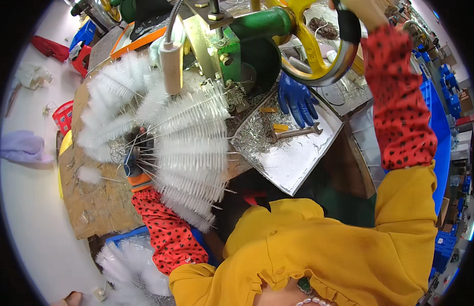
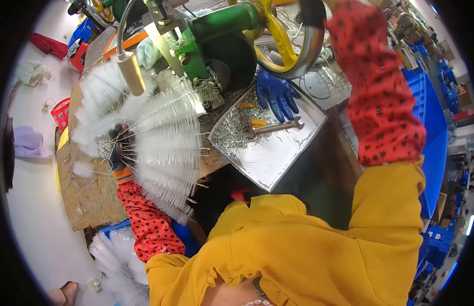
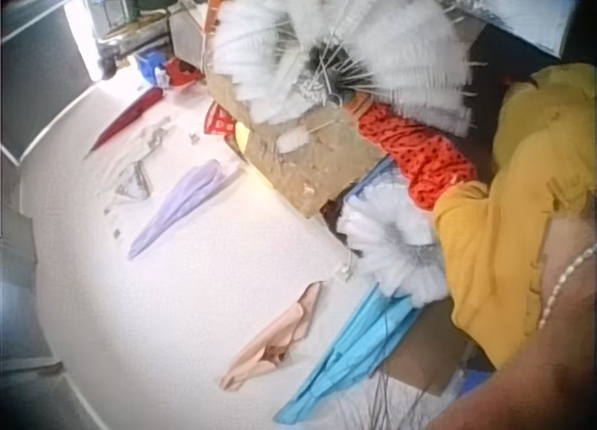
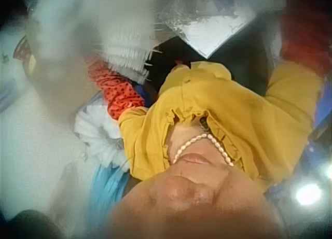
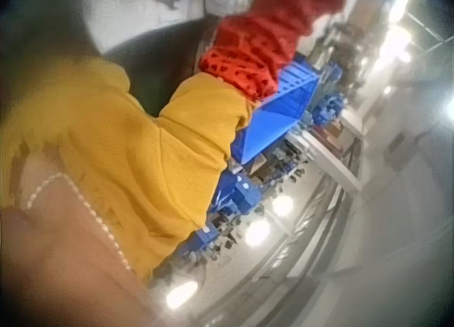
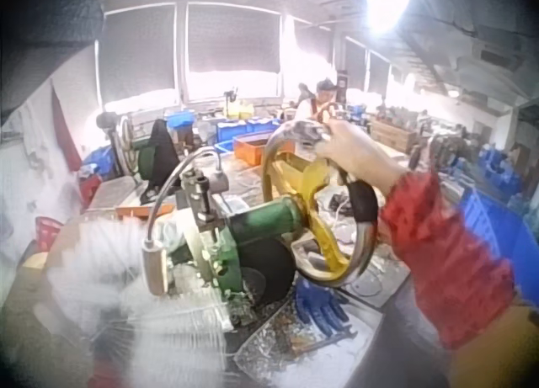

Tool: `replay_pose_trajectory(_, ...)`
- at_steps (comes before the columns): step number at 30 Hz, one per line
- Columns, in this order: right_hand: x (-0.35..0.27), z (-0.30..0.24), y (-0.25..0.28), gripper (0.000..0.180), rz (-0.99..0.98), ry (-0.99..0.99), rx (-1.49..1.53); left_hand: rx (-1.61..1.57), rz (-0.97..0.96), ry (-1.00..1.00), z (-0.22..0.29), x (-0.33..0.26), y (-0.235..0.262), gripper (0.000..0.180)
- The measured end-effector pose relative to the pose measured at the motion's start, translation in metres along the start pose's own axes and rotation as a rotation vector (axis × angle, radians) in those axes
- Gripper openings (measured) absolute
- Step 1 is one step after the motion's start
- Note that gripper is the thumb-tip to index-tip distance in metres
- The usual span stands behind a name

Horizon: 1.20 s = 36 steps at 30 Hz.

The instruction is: Using an industrial machine to secure or assemble white bristle brush heads with metal wire loops.

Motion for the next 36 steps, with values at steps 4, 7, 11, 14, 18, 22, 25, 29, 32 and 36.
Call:
replay_pose_trajectory(4, -0.072, 0.031, -0.013, 0.032, 0.231, -0.114, 0.213, -0.112, 0.100, 0.062, 0.008, -0.008, 0.018, 0.032)
replay_pose_trajectory(7, -0.146, 0.056, -0.030, 0.037, 0.526, -0.136, 0.497, -0.055, 0.172, -0.018, 0.016, -0.006, 0.029, 0.025)
replay_pose_trajectory(11, -0.151, 0.063, -0.030, 0.032, 0.533, -0.155, 0.375, 0.002, 0.168, -0.174, 0.027, -0.015, 0.045, 0.026)
replay_pose_trajectory(14, -0.126, 0.055, -0.020, 0.033, 0.417, -0.186, 0.327, 0.123, 0.261, -0.195, 0.035, -0.031, 0.040, 0.025)
replay_pose_trajectory(18, -0.101, 0.029, 0.002, 0.026, 0.466, 0.000, 0.208, -0.078, -0.100, -0.117, 0.040, -0.042, -0.015, 0.028)
replay_pose_trajectory(22, -0.088, 0.025, -0.001, 0.026, 0.340, -0.179, 0.258, 0.346, 0.248, -0.100, 0.030, -0.017, 0.024, 0.025)
replay_pose_trajectory(25, -0.065, 0.039, -0.002, 0.028, 0.425, 0.120, 0.136, 0.121, 0.153, 0.047, 0.011, 0.005, 0.005, 0.028)
replay_pose_trajectory(29, -0.062, -0.006, 0.012, 0.032, 0.201, -0.180, 0.101, -0.018, 0.033, 0.043, 0.005, 0.023, 0.029, 0.022)
replay_pose_trajectory(32, -0.032, 0.025, 0.008, 0.032, 0.262, 0.172, -0.072, -0.173, -0.229, 0.083, 0.011, 0.026, 0.021, 0.022)
replay_pose_trajectory(36, -0.009, 0.005, -0.002, 0.030, -0.008, -0.062, 0.028, -0.001, 0.109, 0.134, -0.002, 0.023, 0.019, 0.025)
Point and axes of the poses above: each hand's wrist, its own x-axis towards the middle knuckle, its own y-axis out of the back of the hand, z = x × y, the point moved 4 cm from there along x, towards the middle knuckle, and after that the axes turned 15 degrees about z, right-handed, at the moved point
